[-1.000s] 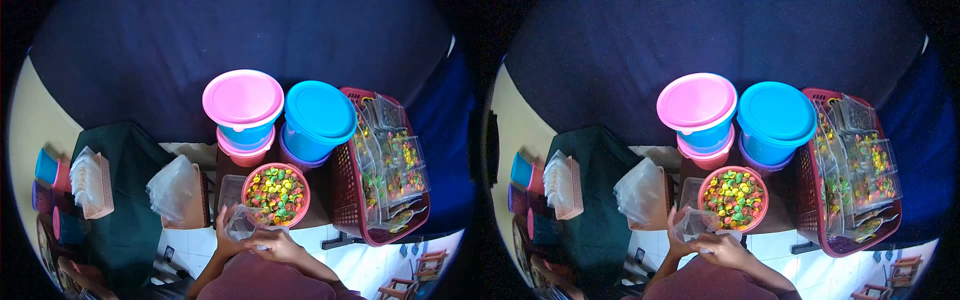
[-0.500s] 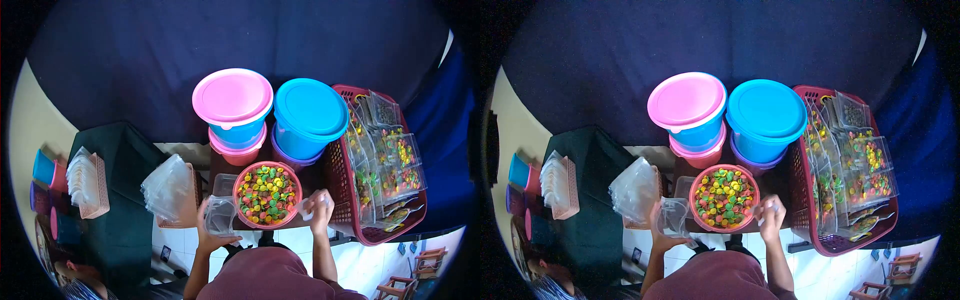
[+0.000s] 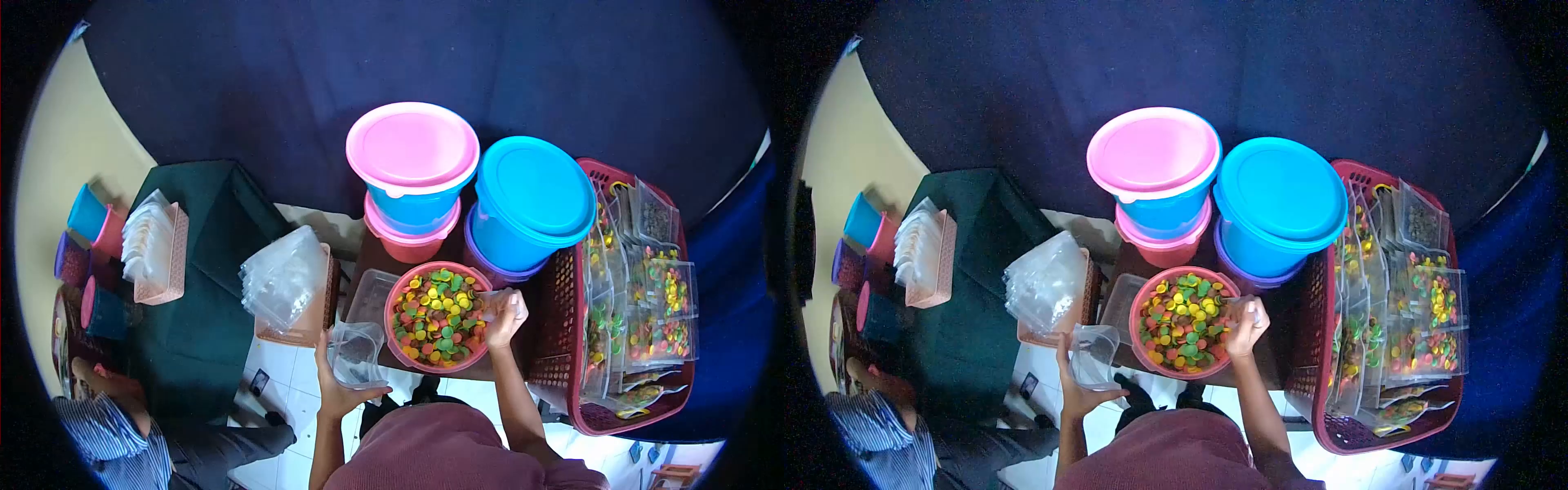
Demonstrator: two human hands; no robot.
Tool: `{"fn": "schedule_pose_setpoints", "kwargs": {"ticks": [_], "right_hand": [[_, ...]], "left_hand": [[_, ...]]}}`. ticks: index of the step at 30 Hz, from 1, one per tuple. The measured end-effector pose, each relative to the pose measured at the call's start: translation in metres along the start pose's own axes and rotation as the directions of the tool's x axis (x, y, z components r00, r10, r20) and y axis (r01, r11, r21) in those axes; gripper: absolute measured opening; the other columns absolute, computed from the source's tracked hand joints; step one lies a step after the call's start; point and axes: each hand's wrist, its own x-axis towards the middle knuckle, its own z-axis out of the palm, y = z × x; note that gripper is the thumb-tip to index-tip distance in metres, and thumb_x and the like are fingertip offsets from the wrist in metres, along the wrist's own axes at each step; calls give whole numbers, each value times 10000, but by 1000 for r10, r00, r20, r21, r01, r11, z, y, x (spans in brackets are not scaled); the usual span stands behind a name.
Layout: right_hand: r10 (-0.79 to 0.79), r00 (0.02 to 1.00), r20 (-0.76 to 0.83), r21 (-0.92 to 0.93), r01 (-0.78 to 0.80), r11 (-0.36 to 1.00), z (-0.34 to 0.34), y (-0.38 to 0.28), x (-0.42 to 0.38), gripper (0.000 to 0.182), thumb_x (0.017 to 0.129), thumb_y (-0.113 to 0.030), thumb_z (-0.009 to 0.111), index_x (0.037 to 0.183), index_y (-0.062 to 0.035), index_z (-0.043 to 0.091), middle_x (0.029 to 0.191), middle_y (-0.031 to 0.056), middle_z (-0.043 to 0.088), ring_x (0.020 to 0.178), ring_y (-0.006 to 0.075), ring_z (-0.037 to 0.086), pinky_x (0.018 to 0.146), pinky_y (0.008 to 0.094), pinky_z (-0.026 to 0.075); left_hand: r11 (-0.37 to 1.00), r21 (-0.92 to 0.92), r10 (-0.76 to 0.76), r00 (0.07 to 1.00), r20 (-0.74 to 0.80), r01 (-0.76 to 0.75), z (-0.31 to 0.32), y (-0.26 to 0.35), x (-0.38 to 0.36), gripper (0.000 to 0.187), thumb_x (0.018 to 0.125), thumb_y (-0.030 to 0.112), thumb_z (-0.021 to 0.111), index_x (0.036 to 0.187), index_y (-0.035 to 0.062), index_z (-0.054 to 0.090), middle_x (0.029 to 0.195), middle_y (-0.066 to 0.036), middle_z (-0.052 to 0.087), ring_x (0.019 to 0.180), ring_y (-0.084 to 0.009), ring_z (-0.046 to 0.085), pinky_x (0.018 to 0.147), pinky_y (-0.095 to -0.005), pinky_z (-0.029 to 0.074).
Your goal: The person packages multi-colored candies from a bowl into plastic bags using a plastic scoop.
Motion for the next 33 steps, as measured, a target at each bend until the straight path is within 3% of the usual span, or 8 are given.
{"fn": "schedule_pose_setpoints", "kwargs": {"ticks": [5,7,10,13,20,23,25,33], "right_hand": [[72,982,-177,158,-44,986,-7,6,12,412,885,-388,375,586,-121,278,509,-28,260,427,70,215,403,228,202],[294,907,-302,376,-170,911,-5,0,19,450,870,-459,362,571,-132,277,489,-30,245,413,79,199,396,233,187],[400,874,-276,494,-228,839,-13,3,23,465,862,-488,346,557,-143,281,465,-28,228,400,91,192,392,240,180],[437,853,-286,558,-223,799,-16,6,24,460,858,-485,357,555,-145,289,449,-21,220,392,97,189,386,245,176],[537,715,-448,552,-252,795,-17,22,13,450,861,-457,358,551,-138,288,474,-12,249,406,102,217,387,245,193],[516,694,-501,587,-165,792,-10,16,9,442,860,-445,359,552,-135,293,473,-11,246,410,106,217,388,244,194],[450,754,-478,548,-144,824,-19,21,1,438,855,-444,366,552,-135,298,471,-11,246,409,109,212,391,250,196],[527,713,-462,659,-121,742,-1,15,-11,396,842,-391,342,538,-143,291,452,-16,225,401,121,189,399,265,206]], "left_hand": [[995,100,4,999,-34,-1,-9,-8,-11,1305,320,337,872,1296,-20,82,1245,-184,272,1145,-286,343,950,-377,313],[996,-76,-54,997,-48,51,-10,-4,-10,1309,315,338,872,1296,-22,83,1251,-191,266,1148,-294,338,954,-386,304],[992,125,-7,1000,-11,9,-22,-11,-7,1304,315,341,871,1295,-23,91,1249,-194,270,1148,-296,339,955,-389,300],[997,75,24,1000,18,-25,-26,-16,2,1300,313,346,870,1293,-25,100,1247,-200,274,1147,-303,340,955,-394,300],[999,34,-3,985,173,-3,-31,-28,25,1272,301,348,870,1286,0,145,1251,-189,280,1143,-314,337,943,-406,314],[998,47,-41,968,249,30,-29,-35,31,1240,299,358,866,1278,16,186,1235,-183,305,1147,-317,327,936,-418,311],[995,23,84,946,312,-96,-23,-39,36,1216,304,388,856,1270,23,213,1220,-186,325,1143,-331,327,933,-429,299],[997,-8,78,901,426,-82,-12,-26,50,1112,346,420,824,1233,10,292,1211,-179,339,1142,-338,306,954,-435,249]]}}
